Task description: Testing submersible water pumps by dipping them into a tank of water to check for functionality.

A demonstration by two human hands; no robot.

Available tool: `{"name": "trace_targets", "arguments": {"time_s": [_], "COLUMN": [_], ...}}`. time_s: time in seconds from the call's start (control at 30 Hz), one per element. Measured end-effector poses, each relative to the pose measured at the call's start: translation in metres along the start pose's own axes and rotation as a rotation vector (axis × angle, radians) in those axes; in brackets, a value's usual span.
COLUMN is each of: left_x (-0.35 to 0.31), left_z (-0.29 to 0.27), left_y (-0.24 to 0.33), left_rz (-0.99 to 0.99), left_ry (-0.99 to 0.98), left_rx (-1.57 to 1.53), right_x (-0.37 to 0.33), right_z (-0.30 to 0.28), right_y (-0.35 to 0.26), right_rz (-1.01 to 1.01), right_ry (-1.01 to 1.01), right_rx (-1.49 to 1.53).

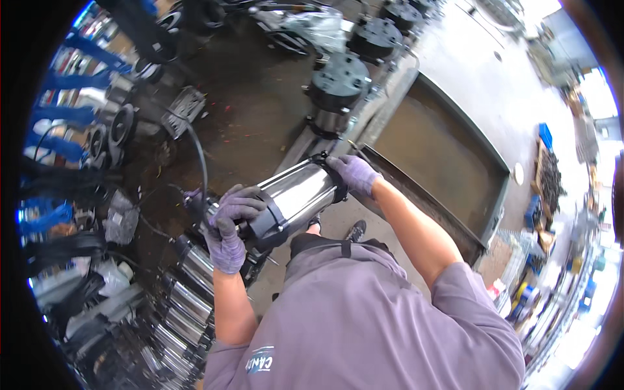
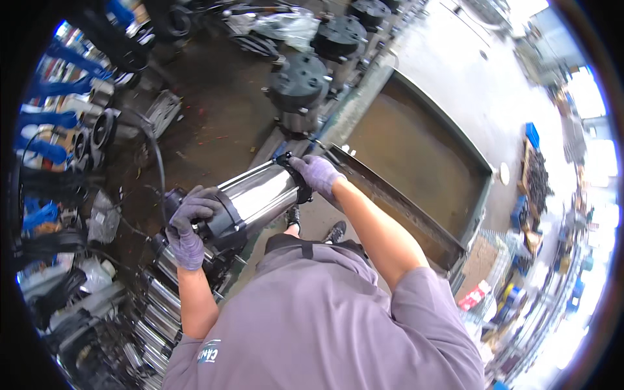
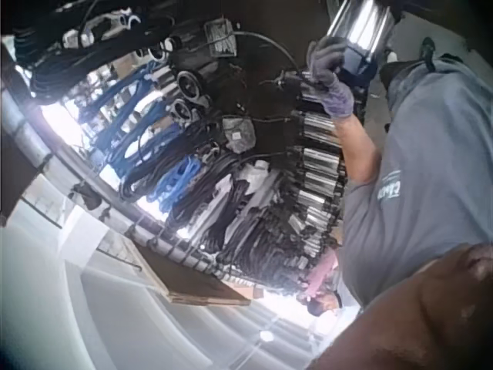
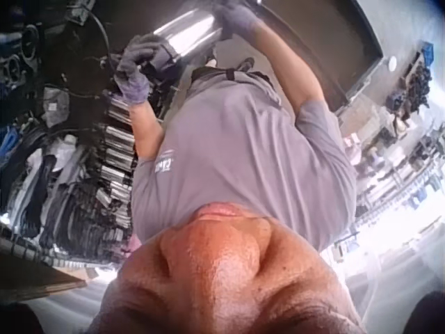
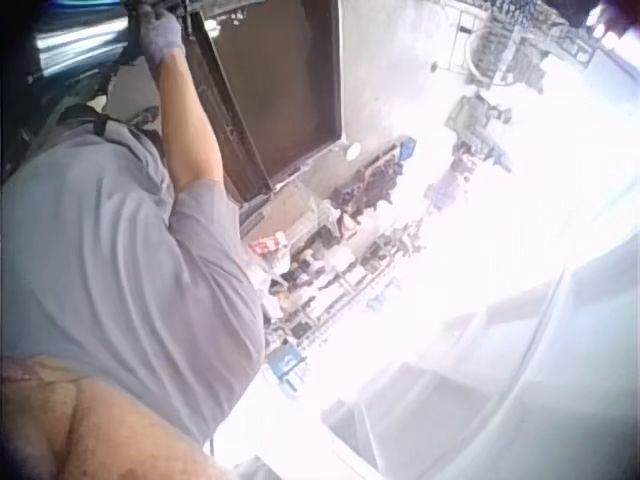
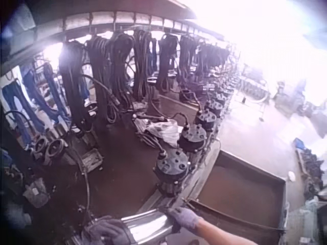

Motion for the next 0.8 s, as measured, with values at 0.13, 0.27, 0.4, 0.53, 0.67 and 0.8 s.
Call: {"name": "trace_targets", "arguments": {"time_s": [0.13, 0.27, 0.4, 0.53, 0.67, 0.8], "left_x": [0.014, 0.021, 0.015, 0.011, 0.017, 0.022], "left_z": [0.049, 0.126, 0.208, 0.283, 0.334, 0.336], "left_y": [0.011, 0.019, -0.002, -0.044, -0.102, -0.133], "left_rz": [0.039, -0.028, -0.175, -0.257, -0.574, -0.699], "left_ry": [-0.144, -0.335, -0.504, -0.562, -0.577, -0.496], "left_rx": [-0.070, -0.084, -0.201, -0.295, -0.387, -0.411], "right_x": [-0.081, -0.165, -0.242, -0.281, -0.289, -0.276], "right_z": [-0.031, -0.053, -0.078, -0.101, -0.111, -0.117], "right_y": [0.068, 0.132, 0.188, 0.234, 0.249, 0.237], "right_rz": [-0.019, 0.110, 0.204, 0.301, 0.394, 0.416], "right_ry": [0.268, 0.627, 0.944, 1.064, 1.094, 1.058], "right_rx": [0.063, -0.051, 0.064, -0.076, -0.161, -0.272]}}
Point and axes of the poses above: each hand's wrist, its own x-axis towards the middle knuckle, its own z-axis out of the palm, y = z × x, the point moved 4 cm from there along x, towards the middle knuckle, and after that the axes turned 11 degrees about -z, right-handed, at the moved point
